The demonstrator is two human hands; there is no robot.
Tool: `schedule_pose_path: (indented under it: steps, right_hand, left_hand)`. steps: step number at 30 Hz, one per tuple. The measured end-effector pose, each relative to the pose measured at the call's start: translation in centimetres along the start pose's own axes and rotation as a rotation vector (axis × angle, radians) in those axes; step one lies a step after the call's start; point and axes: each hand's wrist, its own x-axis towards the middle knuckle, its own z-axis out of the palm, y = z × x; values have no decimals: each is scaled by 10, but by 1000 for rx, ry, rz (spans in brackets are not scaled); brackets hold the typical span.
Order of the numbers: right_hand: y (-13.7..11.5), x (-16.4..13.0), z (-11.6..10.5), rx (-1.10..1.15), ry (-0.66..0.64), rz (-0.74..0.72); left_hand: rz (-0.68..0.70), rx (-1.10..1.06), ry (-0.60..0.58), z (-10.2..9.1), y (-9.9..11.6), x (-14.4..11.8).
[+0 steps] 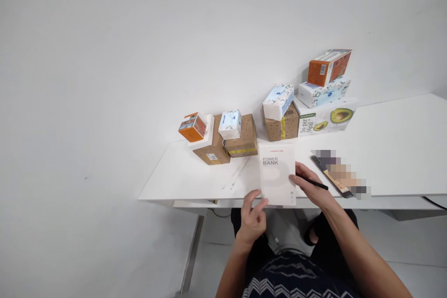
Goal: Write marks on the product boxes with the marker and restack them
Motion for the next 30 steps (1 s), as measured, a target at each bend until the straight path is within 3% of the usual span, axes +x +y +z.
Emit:
schedule_pose_path:
  steps: [4,7,10,15,23,27,30]
  right_hand:
    - [-6,-4,0,-71,-56,-43]
    - [-3,-5,-1,-92,-68,-66]
    - [3,-4,-1,-111,-104,-104]
    - [11,-2,-1,-71,-138,-113]
    - [16,-3,10,240,-56,-4]
    - [25,-2,12,495,28,94]
    - [35,-2,10,591,44,144]
  left_hand:
    - [-307,-58,104,3,-1,8]
    - [-615,-231,140,4,0,18]
    - [-777,-431,173,3,0,28]
    - [-796,-512,177,2,-1,37]
    - [-858,-390,-21,1,-4,30]
    - [-911,-601,-174,-5,0,31]
    - [-891,-705,-171,-8,5,34]
